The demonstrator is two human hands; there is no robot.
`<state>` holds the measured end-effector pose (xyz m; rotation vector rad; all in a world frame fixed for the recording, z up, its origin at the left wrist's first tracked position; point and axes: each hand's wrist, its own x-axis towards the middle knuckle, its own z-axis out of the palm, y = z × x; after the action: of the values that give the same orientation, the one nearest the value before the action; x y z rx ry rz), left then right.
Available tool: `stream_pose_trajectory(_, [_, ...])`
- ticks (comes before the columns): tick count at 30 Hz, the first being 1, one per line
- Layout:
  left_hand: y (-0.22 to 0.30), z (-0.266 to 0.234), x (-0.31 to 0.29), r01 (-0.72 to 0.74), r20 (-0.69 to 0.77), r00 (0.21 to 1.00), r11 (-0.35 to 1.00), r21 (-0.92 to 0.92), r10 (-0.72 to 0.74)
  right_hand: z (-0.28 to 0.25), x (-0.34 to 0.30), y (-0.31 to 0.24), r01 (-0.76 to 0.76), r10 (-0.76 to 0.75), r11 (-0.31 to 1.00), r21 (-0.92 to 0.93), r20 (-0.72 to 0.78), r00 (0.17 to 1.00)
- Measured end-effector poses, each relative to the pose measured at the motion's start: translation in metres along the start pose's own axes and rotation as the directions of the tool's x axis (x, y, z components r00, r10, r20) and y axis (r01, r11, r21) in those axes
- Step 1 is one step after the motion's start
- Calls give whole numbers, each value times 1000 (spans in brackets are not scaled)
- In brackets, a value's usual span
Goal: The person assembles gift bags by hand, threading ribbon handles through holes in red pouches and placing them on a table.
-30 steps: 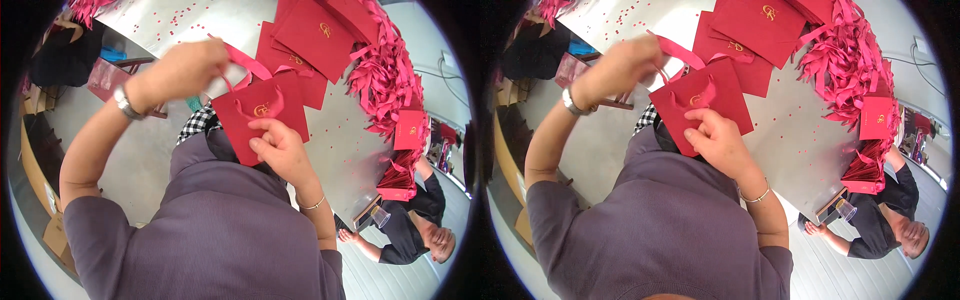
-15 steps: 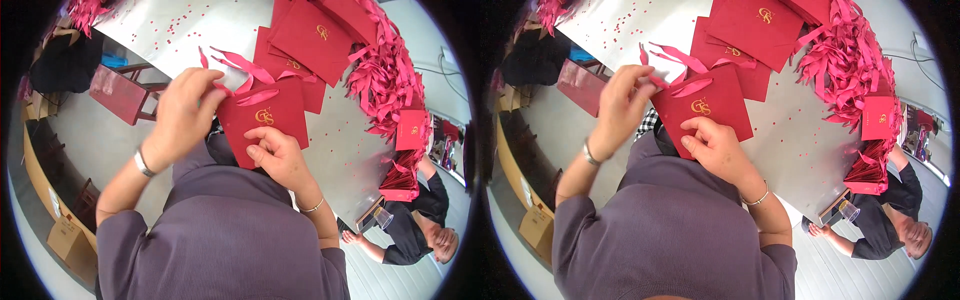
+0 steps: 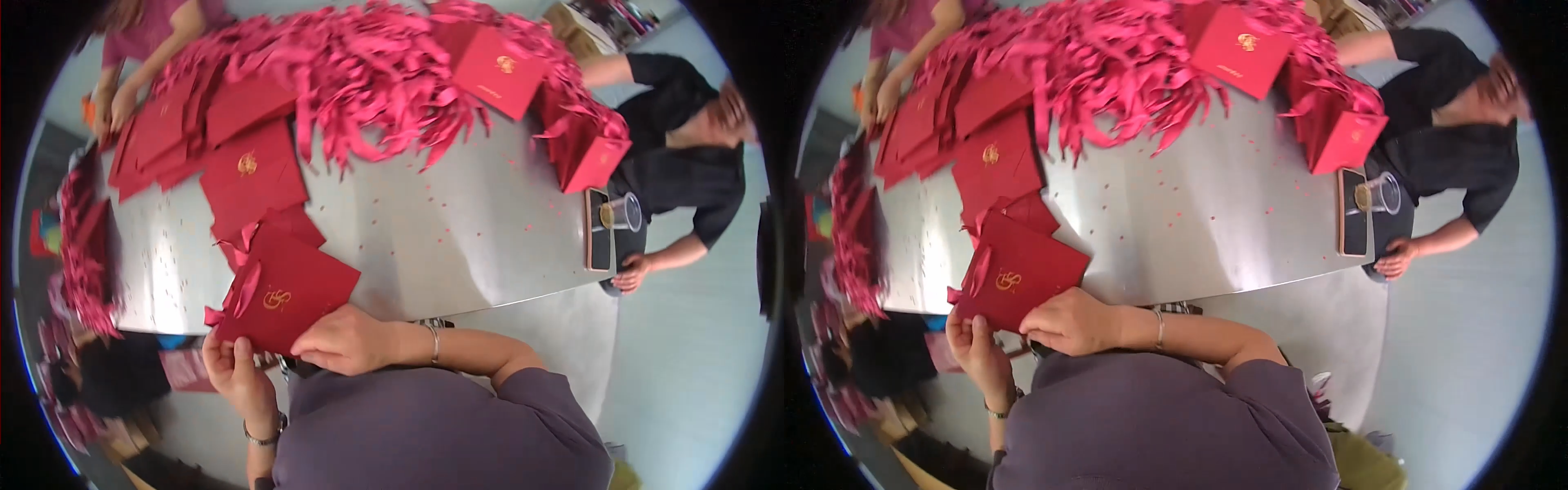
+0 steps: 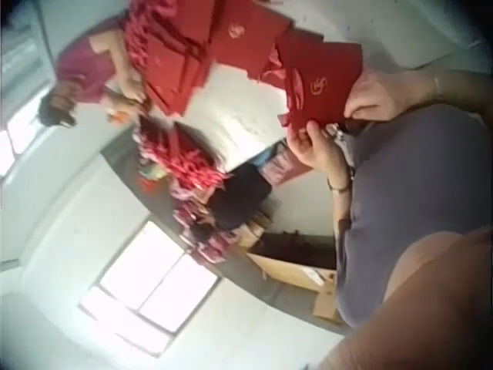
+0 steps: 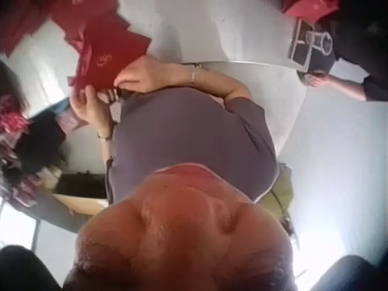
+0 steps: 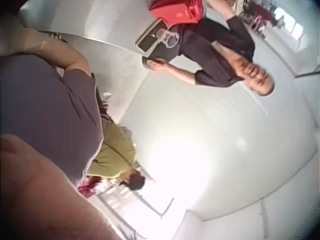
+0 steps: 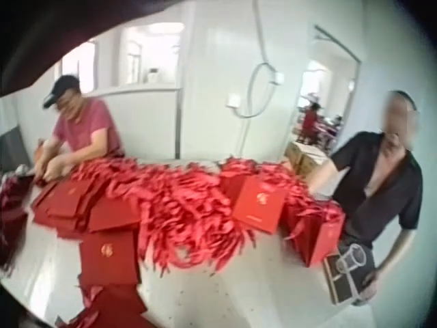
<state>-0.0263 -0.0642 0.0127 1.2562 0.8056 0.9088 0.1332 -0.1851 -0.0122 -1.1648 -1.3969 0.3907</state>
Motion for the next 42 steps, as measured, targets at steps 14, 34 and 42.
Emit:
stream_pose_trajectory(14, [29,375,158,-264,737,657,964,29,158,-223,-57,0,-627,-23,572,-528,-775,631])
stream_pose_trajectory(34, [-73,464,214,105,780,624,994,-18,-52,-365,35,128,-674,64,667,-317,-877,475])
stream_pose_trajectory(42, [-76,398,162,-781,830,548,419,462,106,-329,7,119,-789,137,166,-592,-778,613])
